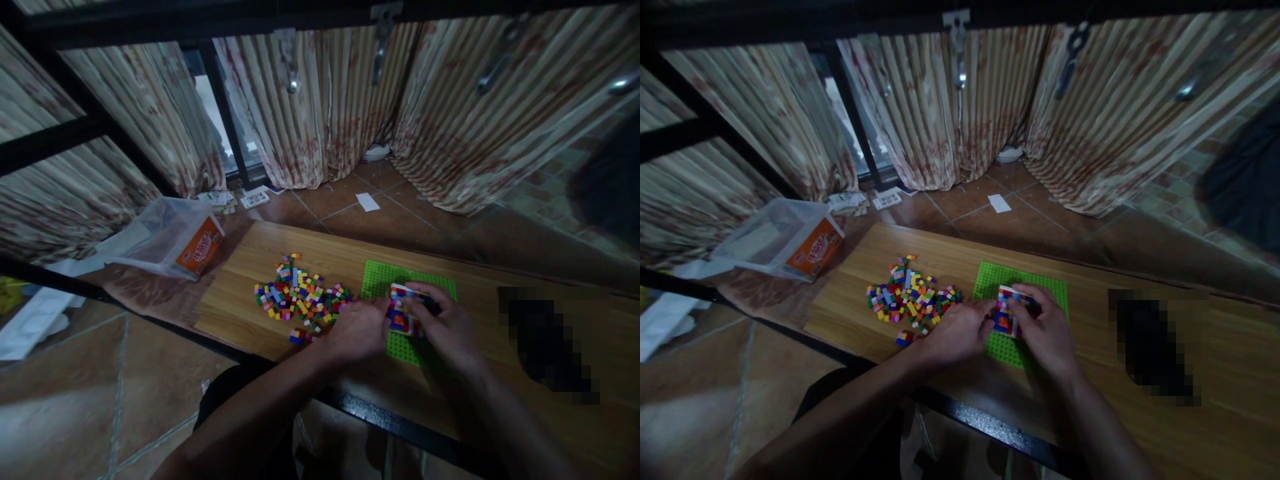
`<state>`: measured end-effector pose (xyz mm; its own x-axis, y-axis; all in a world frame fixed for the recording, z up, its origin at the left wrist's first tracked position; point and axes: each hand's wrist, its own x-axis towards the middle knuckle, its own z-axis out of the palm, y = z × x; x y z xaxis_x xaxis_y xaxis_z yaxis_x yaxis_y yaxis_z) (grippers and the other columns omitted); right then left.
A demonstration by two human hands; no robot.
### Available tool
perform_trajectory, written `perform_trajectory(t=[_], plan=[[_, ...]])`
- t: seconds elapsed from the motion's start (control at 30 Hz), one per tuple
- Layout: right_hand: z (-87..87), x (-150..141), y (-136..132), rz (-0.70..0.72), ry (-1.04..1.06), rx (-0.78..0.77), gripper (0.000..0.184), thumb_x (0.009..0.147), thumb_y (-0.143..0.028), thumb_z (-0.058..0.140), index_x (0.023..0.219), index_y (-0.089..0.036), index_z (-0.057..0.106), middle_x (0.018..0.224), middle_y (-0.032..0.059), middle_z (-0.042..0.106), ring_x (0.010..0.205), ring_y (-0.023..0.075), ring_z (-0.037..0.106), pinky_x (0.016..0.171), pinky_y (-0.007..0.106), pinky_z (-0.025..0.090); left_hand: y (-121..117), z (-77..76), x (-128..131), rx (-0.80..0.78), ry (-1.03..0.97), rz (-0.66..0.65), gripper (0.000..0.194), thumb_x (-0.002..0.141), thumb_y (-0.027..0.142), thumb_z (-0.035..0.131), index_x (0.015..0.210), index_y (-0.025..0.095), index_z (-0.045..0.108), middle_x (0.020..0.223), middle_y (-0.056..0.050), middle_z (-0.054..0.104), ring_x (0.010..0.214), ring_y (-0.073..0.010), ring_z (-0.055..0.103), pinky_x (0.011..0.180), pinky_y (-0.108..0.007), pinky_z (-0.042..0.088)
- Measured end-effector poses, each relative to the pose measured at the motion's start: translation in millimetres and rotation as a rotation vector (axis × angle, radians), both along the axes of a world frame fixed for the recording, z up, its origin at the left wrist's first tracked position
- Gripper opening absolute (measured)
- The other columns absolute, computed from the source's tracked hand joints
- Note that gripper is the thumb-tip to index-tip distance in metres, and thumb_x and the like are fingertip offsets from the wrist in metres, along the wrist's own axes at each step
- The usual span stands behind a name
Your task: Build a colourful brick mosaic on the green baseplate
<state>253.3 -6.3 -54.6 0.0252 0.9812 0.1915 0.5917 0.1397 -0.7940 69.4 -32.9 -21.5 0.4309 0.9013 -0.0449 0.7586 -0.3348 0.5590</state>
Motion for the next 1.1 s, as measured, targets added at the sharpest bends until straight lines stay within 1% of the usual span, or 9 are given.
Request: perform_trajectory(t=[0.13, 0.23, 0.3, 0.43, 0.53, 0.63, 0.83, 1.0, 1.1], plan=[[-1.5, 0, 0, -0.020, -0.041, -0.015, 0.041, 0.076, -0.058, 0.065, 0.100, -0.026, 0.071, 0.110, 0.0073, 0.067, 0.100, 0.0270, 0.063, 0.088, 0.044, 0.049, 1, 4.3, 0, 0.007, 0.037, -0.023, 0.029, 0.092, 0.024, 0.041, 0.114, 0.015, 0.059, 0.106, -0.011, 0.071, 0.095, -0.0250, 0.069, 0.085, -0.038, 0.056], [-4.1, -1, 1, -0.028, -0.035, -0.006, 0.043, 0.074, -0.061, 0.065, 0.099, -0.026, 0.071, 0.107, 0.0072, 0.067, 0.097, 0.0272, 0.063, 0.085, 0.043, 0.050, 7, 12.2, -13, 0.033, 0.072, 0.017, 0.027, 0.092, 0.024, 0.042, 0.108, 0.017, 0.062, 0.102, -0.009, 0.073, 0.094, -0.0238, 0.069, 0.085, -0.036, 0.055], [-5.5, -1, 1, -0.023, -0.043, 0.005, 0.043, 0.074, -0.061, 0.065, 0.099, -0.026, 0.071, 0.107, 0.0069, 0.067, 0.095, 0.0266, 0.064, 0.084, 0.043, 0.050, 15, 19.5, -33, 0.054, 0.124, 0.130, 0.025, 0.091, 0.023, 0.043, 0.100, 0.018, 0.066, 0.098, -0.008, 0.073, 0.092, -0.0233, 0.070, 0.085, -0.034, 0.054], [-6.0, -1, 0, -0.010, -0.057, 0.029, 0.043, 0.075, -0.061, 0.065, 0.101, -0.027, 0.071, 0.107, 0.0071, 0.066, 0.094, 0.0266, 0.063, 0.084, 0.044, 0.050, 33, 29.4, -90, 0.078, 0.315, 0.499, 0.025, 0.090, 0.021, 0.044, 0.097, 0.017, 0.068, 0.098, -0.011, 0.074, 0.097, -0.0239, 0.069, 0.087, -0.033, 0.051], [-4.8, 0, 0, -0.008, -0.062, -0.008, 0.044, 0.075, -0.061, 0.065, 0.102, -0.026, 0.071, 0.109, 0.0076, 0.066, 0.094, 0.0274, 0.063, 0.084, 0.045, 0.050, 40, 29.4, -122, -0.010, 0.399, 0.619, 0.024, 0.086, 0.022, 0.049, 0.098, 0.016, 0.070, 0.099, -0.013, 0.073, 0.097, -0.0255, 0.068, 0.084, -0.033, 0.051], [-4.5, 1, 0, -0.004, -0.065, -0.023, 0.044, 0.075, -0.060, 0.065, 0.102, -0.027, 0.071, 0.109, 0.0073, 0.066, 0.094, 0.0273, 0.064, 0.084, 0.045, 0.050, 41, 26.8, -130, -0.062, 0.396, 0.583, 0.027, 0.082, 0.019, 0.053, 0.103, 0.018, 0.070, 0.100, -0.011, 0.073, 0.099, -0.0241, 0.067, 0.087, -0.032, 0.050], [-5.2, 2, 1, 0.009, -0.058, -0.032, 0.043, 0.077, -0.059, 0.065, 0.103, -0.026, 0.070, 0.110, 0.0070, 0.066, 0.092, 0.0259, 0.064, 0.083, 0.044, 0.050, 39, 21.9, -112, -0.045, 0.322, 0.370, 0.032, 0.080, 0.012, 0.052, 0.106, 0.019, 0.070, 0.103, -0.009, 0.073, 0.102, -0.0224, 0.067, 0.092, -0.032, 0.050], [-2.2, 0, 0, 0.002, -0.075, -0.012, 0.045, 0.076, -0.060, 0.064, 0.103, -0.025, 0.070, 0.109, 0.0078, 0.066, 0.096, 0.0258, 0.063, 0.086, 0.042, 0.050, 41, 17.0, -94, 0.028, 0.397, 0.349, 0.030, 0.087, 0.015, 0.046, 0.104, 0.013, 0.071, 0.106, -0.013, 0.072, 0.106, -0.0232, 0.066, 0.096, -0.032, 0.049], [-1.4, -1, -1, 0.013, -0.062, -0.017, 0.046, 0.077, -0.061, 0.063, 0.104, -0.025, 0.070, 0.109, 0.0076, 0.066, 0.098, 0.0258, 0.063, 0.087, 0.042, 0.049, 44, 14.8, -84, 0.028, 0.467, 0.349, 0.029, 0.085, 0.014, 0.048, 0.103, 0.010, 0.071, 0.108, -0.015, 0.071, 0.107, -0.0244, 0.065, 0.095, -0.031, 0.050]])
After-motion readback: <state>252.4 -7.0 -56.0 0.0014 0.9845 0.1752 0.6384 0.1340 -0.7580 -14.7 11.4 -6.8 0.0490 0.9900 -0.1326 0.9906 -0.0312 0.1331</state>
